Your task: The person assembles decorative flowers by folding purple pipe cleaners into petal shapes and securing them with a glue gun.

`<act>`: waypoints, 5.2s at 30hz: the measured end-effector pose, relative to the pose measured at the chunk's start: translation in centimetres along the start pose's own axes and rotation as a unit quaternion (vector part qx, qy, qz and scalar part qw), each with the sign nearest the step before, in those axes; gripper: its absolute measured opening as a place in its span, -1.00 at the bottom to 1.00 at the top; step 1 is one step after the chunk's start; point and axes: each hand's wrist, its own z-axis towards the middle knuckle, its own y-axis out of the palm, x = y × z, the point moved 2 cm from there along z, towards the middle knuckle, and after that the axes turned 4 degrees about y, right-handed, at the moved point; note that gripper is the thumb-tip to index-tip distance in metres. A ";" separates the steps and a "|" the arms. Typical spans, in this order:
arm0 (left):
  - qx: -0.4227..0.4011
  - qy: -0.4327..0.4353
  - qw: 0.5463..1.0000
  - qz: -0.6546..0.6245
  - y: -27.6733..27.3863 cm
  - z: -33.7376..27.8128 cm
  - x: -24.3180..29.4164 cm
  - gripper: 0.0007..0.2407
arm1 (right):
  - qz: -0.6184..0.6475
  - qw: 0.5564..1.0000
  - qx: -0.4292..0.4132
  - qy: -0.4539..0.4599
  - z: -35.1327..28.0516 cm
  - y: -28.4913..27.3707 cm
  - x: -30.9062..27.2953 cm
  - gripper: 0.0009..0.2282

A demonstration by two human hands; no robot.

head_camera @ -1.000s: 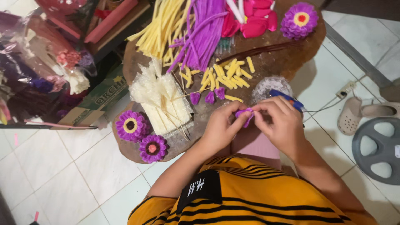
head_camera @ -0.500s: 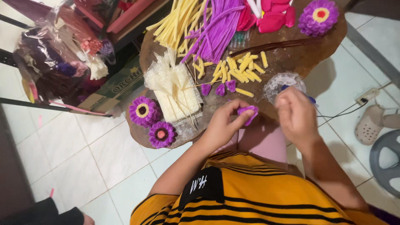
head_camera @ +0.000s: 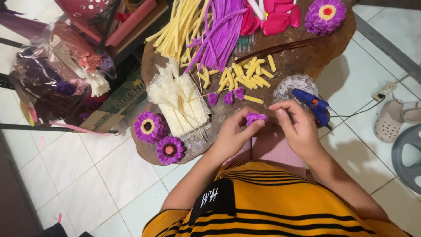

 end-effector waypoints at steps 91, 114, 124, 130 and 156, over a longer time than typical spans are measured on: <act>0.046 0.049 0.991 0.119 -0.2 -0.8 -6.1 -0.88 | -0.242 0.964 -0.106 -0.015 0.8 4.8 2.4 -0.93; 0.100 0.057 0.992 0.059 -0.8 4.4 -3.8 -0.88 | -0.229 0.972 -0.056 0.005 4.0 5.5 4.6 -0.84; 0.096 -0.031 0.989 -0.110 1.8 1.4 -3.4 -0.85 | -0.226 0.967 0.015 -0.120 0.3 2.8 1.0 -0.88; 0.061 -0.023 0.991 -0.116 3.4 -0.6 -1.7 -0.83 | -0.261 0.965 -0.009 -0.018 -2.1 2.1 4.3 -0.86; -0.006 0.115 0.973 -0.202 5.0 -5.1 5.9 -0.75 | 0.198 0.977 0.012 -0.079 -6.5 -4.2 -1.3 -0.94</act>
